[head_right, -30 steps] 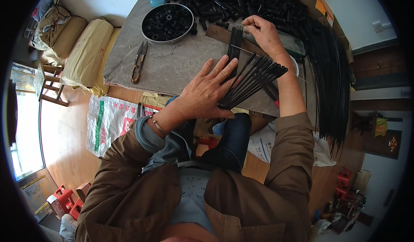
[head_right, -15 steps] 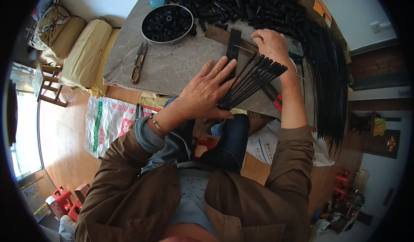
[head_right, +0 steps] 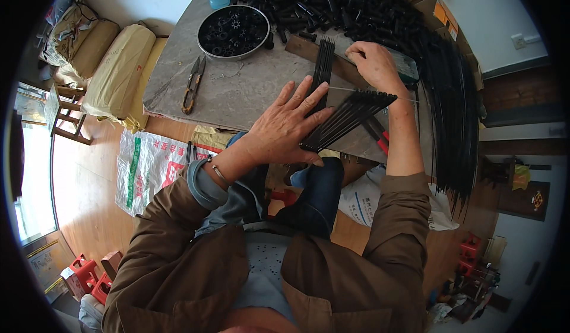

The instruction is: Assembling a bundle of black rod-like components into a circular base and securing them using pliers.

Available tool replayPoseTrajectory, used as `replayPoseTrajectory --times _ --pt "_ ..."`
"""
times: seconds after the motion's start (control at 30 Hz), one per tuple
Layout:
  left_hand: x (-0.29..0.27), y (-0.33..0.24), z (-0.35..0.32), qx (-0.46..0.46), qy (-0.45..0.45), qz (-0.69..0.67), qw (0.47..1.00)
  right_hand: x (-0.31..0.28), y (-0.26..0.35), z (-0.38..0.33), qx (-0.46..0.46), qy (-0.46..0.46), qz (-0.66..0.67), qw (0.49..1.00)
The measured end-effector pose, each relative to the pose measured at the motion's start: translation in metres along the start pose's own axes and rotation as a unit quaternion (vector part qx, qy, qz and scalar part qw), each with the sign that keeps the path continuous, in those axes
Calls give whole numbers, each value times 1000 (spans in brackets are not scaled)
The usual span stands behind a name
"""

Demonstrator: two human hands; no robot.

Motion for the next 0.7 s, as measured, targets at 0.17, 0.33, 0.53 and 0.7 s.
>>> replayPoseTrajectory --times 0.17,0.33,0.53,0.7 --pt "1 0 1 -1 -3 -10 1000 0 0 3 -25 -57 3 998" --pt "2 1 1 -4 -2 -10 1000 3 1 3 -42 -60 -4 997" --pt "2 1 1 -4 -1 -9 1000 6 4 2 -50 -54 -7 997" --pt "2 0 1 -6 -5 -9 1000 5 3 5 -50 -60 -8 997"
Point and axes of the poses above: each hand's wrist, its own z-axis towards the middle knuckle, its own x-axis out of the palm, y = z × x, the point moved 2 cm from there along z, towards the middle knuckle, and after that the axes turned 15 degrees about x, right-handed, at the moved point
